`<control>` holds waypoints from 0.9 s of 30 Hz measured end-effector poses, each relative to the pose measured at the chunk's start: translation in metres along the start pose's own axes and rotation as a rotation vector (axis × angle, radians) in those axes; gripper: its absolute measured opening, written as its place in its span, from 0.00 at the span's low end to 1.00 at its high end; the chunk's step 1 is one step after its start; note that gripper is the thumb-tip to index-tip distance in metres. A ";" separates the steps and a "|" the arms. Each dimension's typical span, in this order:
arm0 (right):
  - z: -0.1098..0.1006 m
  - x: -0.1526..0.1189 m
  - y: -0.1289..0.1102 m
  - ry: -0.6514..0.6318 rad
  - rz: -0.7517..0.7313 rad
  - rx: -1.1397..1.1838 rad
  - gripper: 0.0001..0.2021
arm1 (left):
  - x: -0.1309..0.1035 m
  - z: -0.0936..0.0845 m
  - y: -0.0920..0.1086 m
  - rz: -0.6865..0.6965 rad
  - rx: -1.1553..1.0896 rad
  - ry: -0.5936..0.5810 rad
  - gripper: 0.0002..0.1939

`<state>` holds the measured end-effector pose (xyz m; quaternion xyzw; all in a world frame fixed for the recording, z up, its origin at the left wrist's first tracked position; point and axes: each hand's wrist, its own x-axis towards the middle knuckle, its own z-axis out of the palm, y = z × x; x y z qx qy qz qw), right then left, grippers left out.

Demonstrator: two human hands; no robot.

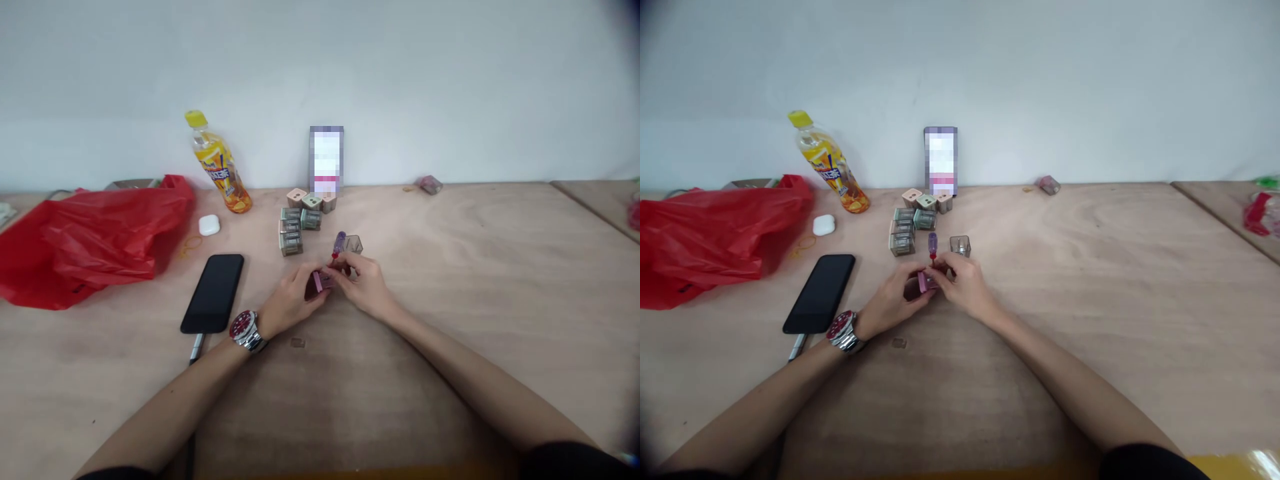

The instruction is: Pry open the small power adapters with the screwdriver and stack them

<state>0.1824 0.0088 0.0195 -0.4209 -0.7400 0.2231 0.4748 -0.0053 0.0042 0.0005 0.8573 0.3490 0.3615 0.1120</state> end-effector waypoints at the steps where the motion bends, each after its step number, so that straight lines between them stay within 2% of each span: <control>1: 0.000 0.000 0.000 0.001 0.005 0.007 0.04 | 0.000 0.000 0.000 -0.002 0.000 0.004 0.22; 6: -0.001 -0.003 0.001 0.008 -0.016 0.081 0.05 | 0.000 0.000 -0.001 -0.030 -0.002 0.004 0.22; 10: 0.001 -0.002 0.001 0.015 -0.018 0.032 0.02 | -0.001 0.000 -0.001 -0.027 0.005 0.002 0.22; 15: 0.000 -0.001 -0.002 0.009 0.015 0.021 0.03 | -0.002 0.001 -0.001 -0.036 0.011 0.020 0.22; 20: 0.000 -0.003 0.001 0.007 -0.012 0.085 0.05 | -0.001 0.001 -0.001 -0.025 -0.011 0.018 0.22; 27: 0.001 -0.003 0.000 -0.011 0.001 0.035 0.01 | -0.002 0.003 -0.003 -0.031 0.010 0.025 0.21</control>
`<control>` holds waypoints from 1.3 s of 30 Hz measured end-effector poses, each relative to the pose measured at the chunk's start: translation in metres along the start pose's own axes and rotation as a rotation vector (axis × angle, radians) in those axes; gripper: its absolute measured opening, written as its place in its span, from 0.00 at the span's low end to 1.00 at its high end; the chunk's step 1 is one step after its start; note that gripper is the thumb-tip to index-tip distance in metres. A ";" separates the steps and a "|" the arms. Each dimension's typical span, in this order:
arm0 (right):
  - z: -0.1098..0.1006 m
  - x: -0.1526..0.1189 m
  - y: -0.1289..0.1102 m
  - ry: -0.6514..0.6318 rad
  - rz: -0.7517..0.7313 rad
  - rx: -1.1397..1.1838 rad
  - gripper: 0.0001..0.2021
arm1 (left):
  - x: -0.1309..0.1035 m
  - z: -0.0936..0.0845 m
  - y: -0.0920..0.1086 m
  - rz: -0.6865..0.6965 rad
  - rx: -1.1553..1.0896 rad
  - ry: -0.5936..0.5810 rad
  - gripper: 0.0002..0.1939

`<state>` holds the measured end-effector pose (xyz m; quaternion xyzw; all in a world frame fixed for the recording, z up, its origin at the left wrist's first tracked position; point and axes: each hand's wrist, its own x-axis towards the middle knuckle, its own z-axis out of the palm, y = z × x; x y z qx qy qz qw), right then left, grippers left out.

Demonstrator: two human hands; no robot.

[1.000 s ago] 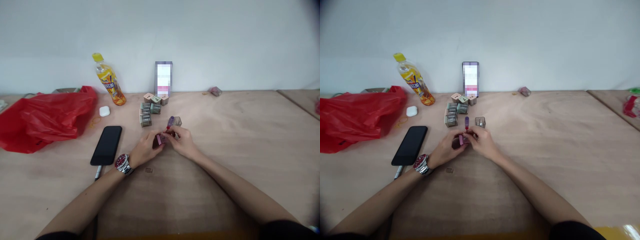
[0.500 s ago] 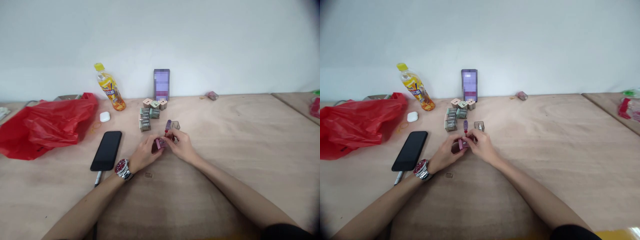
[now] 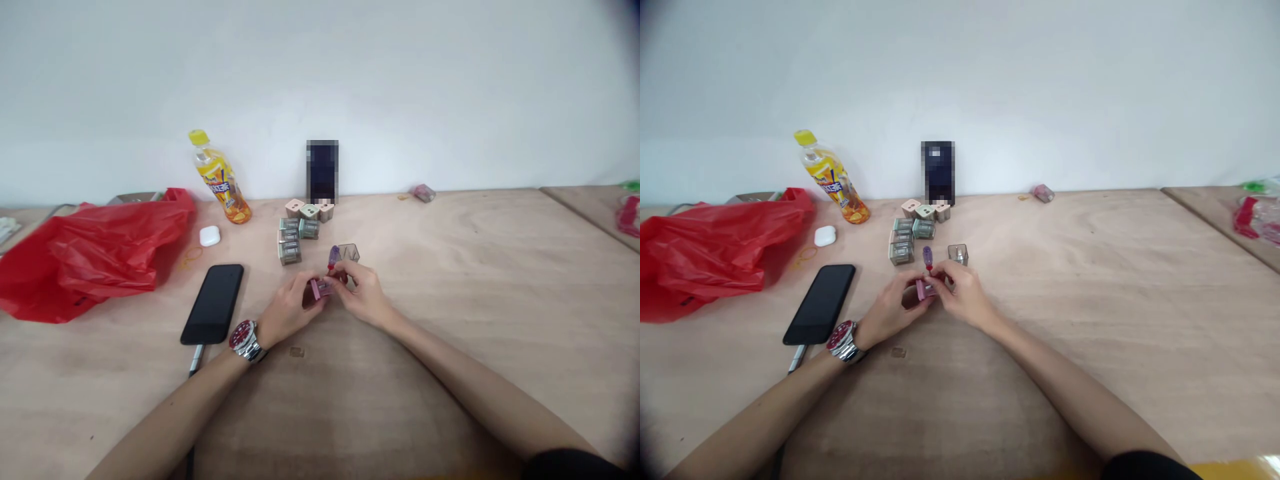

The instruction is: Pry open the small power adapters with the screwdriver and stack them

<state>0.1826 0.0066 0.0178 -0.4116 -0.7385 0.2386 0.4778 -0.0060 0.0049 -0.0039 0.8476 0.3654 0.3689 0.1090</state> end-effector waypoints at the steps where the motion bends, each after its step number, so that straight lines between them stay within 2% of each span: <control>1: 0.000 0.000 0.000 0.003 0.005 -0.005 0.02 | 0.000 -0.001 0.000 0.010 0.003 -0.002 0.21; 8: 0.001 0.001 0.000 0.019 0.008 -0.014 0.05 | 0.004 -0.006 0.005 0.121 -0.002 0.001 0.11; 15: 0.000 0.000 -0.003 0.041 -0.014 0.010 0.05 | 0.006 -0.006 0.006 0.167 0.027 0.027 0.08; 27: -0.001 0.000 -0.003 0.037 -0.050 0.027 0.03 | 0.005 -0.005 0.004 0.162 0.032 0.018 0.08; 39: -0.001 -0.001 -0.004 0.053 -0.013 0.021 0.04 | 0.005 -0.005 0.004 0.184 0.005 0.025 0.08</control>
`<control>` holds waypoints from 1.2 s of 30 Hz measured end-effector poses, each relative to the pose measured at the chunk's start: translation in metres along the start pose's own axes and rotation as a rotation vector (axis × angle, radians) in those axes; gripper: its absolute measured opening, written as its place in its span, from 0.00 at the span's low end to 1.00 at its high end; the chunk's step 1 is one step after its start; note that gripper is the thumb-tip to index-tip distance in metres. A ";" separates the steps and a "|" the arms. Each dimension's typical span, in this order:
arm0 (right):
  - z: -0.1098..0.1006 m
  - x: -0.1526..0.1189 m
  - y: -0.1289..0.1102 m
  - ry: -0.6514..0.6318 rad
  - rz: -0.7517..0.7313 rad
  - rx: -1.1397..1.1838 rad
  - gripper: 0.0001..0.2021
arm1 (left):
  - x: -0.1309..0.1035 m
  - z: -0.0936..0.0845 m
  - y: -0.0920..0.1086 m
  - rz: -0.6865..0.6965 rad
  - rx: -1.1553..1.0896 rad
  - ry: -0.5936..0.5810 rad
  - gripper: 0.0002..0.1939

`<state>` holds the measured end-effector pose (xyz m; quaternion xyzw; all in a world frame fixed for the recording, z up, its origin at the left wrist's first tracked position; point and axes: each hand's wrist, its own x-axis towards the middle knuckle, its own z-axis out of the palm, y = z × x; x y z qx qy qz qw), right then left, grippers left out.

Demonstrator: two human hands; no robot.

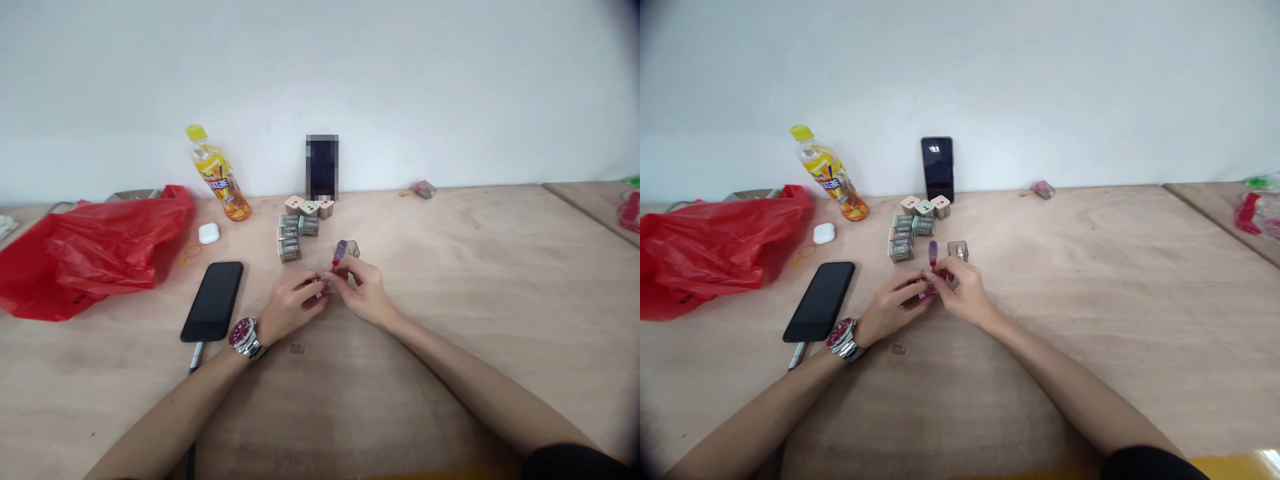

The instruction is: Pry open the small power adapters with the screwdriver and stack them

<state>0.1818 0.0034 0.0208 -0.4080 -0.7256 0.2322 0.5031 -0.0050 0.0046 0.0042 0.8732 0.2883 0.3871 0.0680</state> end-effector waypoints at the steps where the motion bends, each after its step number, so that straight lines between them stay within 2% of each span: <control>1: 0.001 0.000 0.001 0.008 0.006 -0.002 0.04 | 0.000 0.000 0.000 0.004 -0.002 -0.004 0.08; 7: -0.004 0.000 -0.002 0.048 0.040 0.075 0.05 | 0.000 0.000 0.001 -0.016 0.008 -0.022 0.08; 10: -0.018 0.018 -0.009 0.056 0.062 0.162 0.07 | 0.000 0.001 0.002 -0.040 0.015 -0.011 0.09; 12: -0.029 0.045 -0.011 0.074 0.062 0.165 0.08 | 0.000 0.001 0.002 -0.049 0.008 -0.004 0.11; 15: -0.040 0.102 0.001 0.019 0.069 0.202 0.11 | 0.000 0.001 0.002 -0.059 -0.003 -0.011 0.11; 19: -0.033 0.174 0.040 -0.113 0.310 0.384 0.13 | 0.000 0.001 0.002 -0.061 -0.020 -0.036 0.11; 22: -0.020 0.206 0.069 -0.070 0.488 0.408 0.14 | 0.000 0.000 0.001 -0.054 -0.027 -0.037 0.11; 23: -0.016 0.212 0.077 -0.064 0.504 0.408 0.14 | -0.001 0.000 0.001 -0.056 -0.027 -0.035 0.11; 27: -0.011 0.225 0.092 0.005 0.518 0.403 0.12 | -0.001 0.001 0.001 -0.064 -0.012 -0.026 0.10; 31: -0.015 0.224 0.085 0.115 0.433 0.412 0.12 | -0.001 0.002 0.001 -0.069 -0.025 -0.030 0.11; 34: -0.019 0.205 0.066 0.155 0.275 0.447 0.12 | -0.001 0.002 0.001 -0.076 -0.024 -0.019 0.11; 36: -0.022 0.179 0.050 0.120 0.184 0.473 0.10 | -0.001 0.002 0.001 -0.090 -0.020 0.000 0.10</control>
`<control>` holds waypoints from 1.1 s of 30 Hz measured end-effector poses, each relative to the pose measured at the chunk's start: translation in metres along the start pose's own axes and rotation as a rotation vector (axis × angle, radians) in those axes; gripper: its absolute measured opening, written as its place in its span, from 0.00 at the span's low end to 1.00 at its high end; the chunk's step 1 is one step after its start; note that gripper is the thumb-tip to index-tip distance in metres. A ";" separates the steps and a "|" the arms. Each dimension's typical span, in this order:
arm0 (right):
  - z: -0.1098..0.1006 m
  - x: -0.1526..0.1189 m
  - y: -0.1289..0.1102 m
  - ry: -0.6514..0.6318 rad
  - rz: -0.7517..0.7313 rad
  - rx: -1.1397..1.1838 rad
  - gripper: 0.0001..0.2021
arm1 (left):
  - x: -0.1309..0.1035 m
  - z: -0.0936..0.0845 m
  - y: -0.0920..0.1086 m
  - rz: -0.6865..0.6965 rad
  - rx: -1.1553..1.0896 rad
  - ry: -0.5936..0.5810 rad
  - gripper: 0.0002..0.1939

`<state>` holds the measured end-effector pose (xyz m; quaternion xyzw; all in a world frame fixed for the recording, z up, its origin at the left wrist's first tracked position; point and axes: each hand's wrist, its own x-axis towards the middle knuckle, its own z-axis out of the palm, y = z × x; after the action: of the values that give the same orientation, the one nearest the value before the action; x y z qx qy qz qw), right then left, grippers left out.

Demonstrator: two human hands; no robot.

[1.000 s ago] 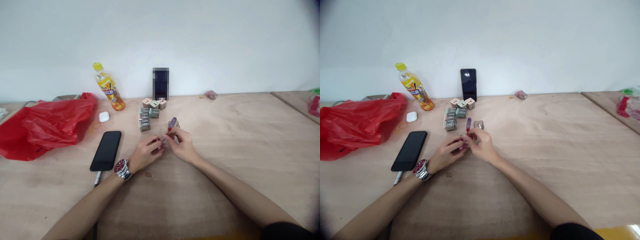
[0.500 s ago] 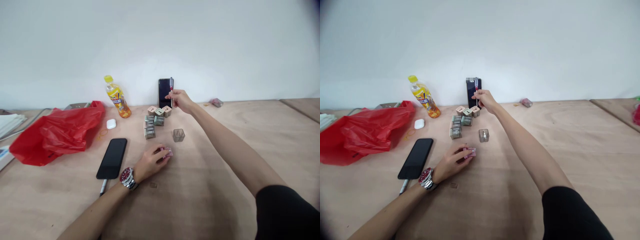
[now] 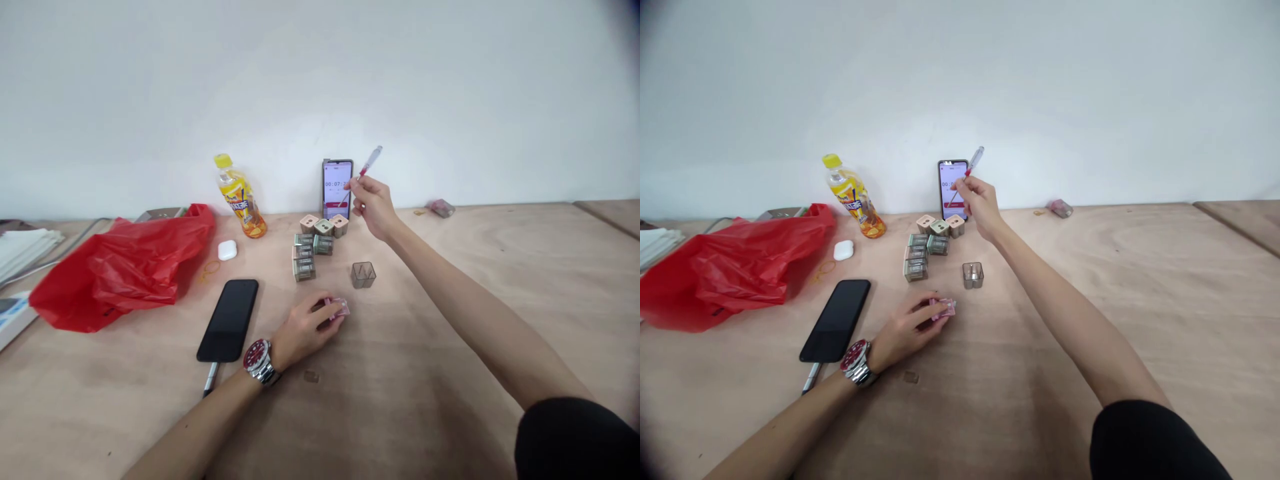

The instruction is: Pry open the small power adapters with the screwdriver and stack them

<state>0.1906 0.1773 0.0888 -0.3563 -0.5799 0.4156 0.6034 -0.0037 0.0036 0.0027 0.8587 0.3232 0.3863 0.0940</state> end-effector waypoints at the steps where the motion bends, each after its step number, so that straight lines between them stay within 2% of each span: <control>1: 0.000 -0.019 -0.006 -0.023 -0.030 -0.009 0.11 | 0.000 0.000 0.000 -0.009 0.000 0.007 0.10; 3: 0.001 -0.062 -0.015 -0.036 -0.047 -0.043 0.12 | 0.001 0.000 0.000 -0.029 0.003 0.022 0.10; 5: -0.001 -0.108 -0.020 -0.022 -0.004 -0.088 0.13 | 0.002 0.000 0.000 -0.055 0.015 0.048 0.09; 8: -0.006 -0.164 -0.018 -0.003 0.060 -0.127 0.12 | 0.003 0.000 0.000 -0.096 0.041 0.094 0.08; 11: -0.014 -0.194 -0.010 -0.170 0.151 -0.199 0.11 | 0.004 0.000 0.000 -0.118 0.051 0.091 0.08; 14: -0.020 -0.202 -0.004 -0.254 0.177 -0.254 0.10 | 0.004 -0.001 0.000 -0.120 0.040 0.058 0.09; 24: -0.020 -0.200 -0.008 -0.303 0.223 -0.344 0.09 | 0.005 -0.001 0.000 -0.142 0.009 -0.013 0.10; 33: -0.021 -0.201 -0.010 -0.300 0.292 -0.317 0.10 | 0.006 -0.001 0.000 -0.113 -0.016 -0.066 0.10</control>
<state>0.2159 -0.0096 0.0155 -0.4607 -0.6630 0.4506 0.3809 -0.0011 0.0071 0.0074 0.8505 0.3650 0.3546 0.1332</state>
